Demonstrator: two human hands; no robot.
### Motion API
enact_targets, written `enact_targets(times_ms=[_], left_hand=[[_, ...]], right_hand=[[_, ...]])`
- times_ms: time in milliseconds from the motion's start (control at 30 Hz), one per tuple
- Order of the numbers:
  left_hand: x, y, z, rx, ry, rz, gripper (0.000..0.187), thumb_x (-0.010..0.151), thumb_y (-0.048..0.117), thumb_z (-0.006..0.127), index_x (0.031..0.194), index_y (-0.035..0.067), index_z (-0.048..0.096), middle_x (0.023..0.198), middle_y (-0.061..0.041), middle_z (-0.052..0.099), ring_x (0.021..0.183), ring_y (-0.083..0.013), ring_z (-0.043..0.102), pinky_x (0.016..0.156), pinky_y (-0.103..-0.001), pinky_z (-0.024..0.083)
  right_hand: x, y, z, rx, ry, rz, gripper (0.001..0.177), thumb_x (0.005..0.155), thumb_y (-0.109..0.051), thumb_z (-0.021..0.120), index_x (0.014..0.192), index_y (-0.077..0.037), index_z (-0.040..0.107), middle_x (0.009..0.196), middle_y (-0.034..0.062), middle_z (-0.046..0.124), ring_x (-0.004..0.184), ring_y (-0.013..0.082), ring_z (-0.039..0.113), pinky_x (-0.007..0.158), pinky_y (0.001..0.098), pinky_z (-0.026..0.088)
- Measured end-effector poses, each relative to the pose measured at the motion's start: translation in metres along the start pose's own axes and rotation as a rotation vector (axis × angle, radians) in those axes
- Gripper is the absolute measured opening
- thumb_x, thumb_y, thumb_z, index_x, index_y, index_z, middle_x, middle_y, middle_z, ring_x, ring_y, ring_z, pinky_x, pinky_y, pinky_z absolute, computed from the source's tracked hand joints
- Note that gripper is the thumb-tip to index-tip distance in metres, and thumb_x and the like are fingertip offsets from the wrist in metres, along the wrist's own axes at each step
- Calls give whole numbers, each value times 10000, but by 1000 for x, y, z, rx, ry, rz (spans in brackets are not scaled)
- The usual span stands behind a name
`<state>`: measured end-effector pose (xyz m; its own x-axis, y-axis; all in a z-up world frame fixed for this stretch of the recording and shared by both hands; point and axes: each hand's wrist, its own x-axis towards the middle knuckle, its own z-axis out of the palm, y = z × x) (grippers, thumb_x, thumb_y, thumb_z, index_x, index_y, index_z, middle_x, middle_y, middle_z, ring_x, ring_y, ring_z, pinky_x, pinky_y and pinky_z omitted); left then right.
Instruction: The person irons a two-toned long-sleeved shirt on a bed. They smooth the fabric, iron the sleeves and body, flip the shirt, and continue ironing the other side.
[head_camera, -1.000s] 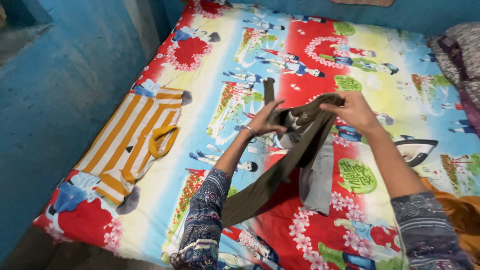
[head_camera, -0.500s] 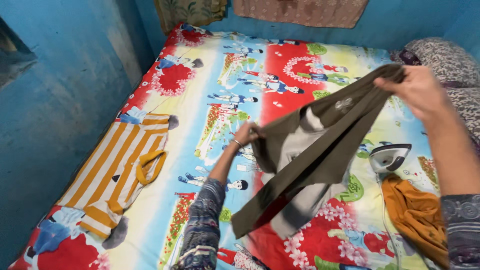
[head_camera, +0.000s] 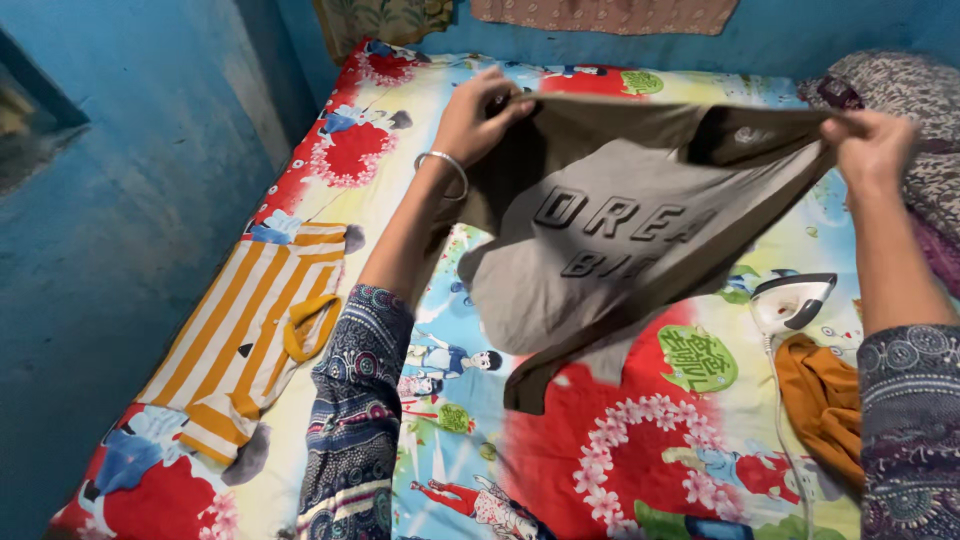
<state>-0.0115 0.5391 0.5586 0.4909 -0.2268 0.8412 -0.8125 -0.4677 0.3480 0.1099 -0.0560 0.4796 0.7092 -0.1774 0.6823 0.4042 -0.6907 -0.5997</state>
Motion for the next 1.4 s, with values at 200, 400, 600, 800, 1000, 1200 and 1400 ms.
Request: enact_targets(times_ms=[200, 400, 600, 800, 1000, 1200, 1400], left_hand=[[22, 78, 26, -84, -54, -120, 266, 889, 266, 812, 916, 20, 713, 773, -94, 673, 691, -184, 637, 676, -328, 517], [1, 143, 85, -398, -225, -128, 226, 938, 276, 760, 913, 52, 731, 800, -24, 711, 786, -99, 676, 803, -302, 578], [-16, 150, 130, -406, -255, -319, 349, 954, 339, 765, 926, 4, 670, 783, -72, 639, 768, -95, 619, 780, -306, 597], [-73, 44, 146, -485, -170, -537, 321, 895, 350, 777, 959, 38, 733, 863, -21, 737, 819, -83, 701, 801, -281, 595], [-188, -121, 176, -278, -166, -827, 271, 864, 277, 838, 897, 27, 738, 835, -57, 752, 814, -118, 710, 758, -300, 577], [-306, -316, 213, -272, -11, -996, 202, 815, 196, 843, 896, 35, 750, 848, -41, 779, 802, -90, 735, 744, -276, 585], [-346, -463, 242, -262, 143, -1101, 193, 815, 185, 841, 882, 34, 743, 777, -15, 750, 700, -52, 672, 660, -251, 545]], right_hand=[[28, 13, -9, -298, 342, -273, 195, 863, -79, 805, 1052, -40, 781, 951, 74, 740, 844, 222, 712, 774, 397, 562], [59, 29, -4, -236, 386, -180, 145, 841, -34, 753, 985, -54, 762, 906, 52, 741, 815, 192, 706, 744, 377, 578], [115, 40, 53, -144, 354, -134, 133, 818, 11, 701, 917, -68, 742, 861, 31, 742, 785, 162, 699, 714, 356, 594], [158, 17, 183, 132, 198, -18, 166, 795, 56, 649, 849, -82, 723, 816, 9, 743, 756, 132, 692, 685, 335, 610], [61, 83, 361, -42, 49, -28, 97, 852, -100, 835, 912, -30, 807, 828, 136, 742, 767, 222, 713, 790, 398, 570], [-1, 142, 509, 70, -22, 111, 82, 878, -7, 787, 959, -1, 790, 859, 139, 758, 801, 210, 726, 785, 358, 563], [-1, 226, 639, 96, 43, 74, 75, 892, 37, 758, 955, -1, 777, 875, 142, 746, 813, 213, 733, 782, 349, 578]])
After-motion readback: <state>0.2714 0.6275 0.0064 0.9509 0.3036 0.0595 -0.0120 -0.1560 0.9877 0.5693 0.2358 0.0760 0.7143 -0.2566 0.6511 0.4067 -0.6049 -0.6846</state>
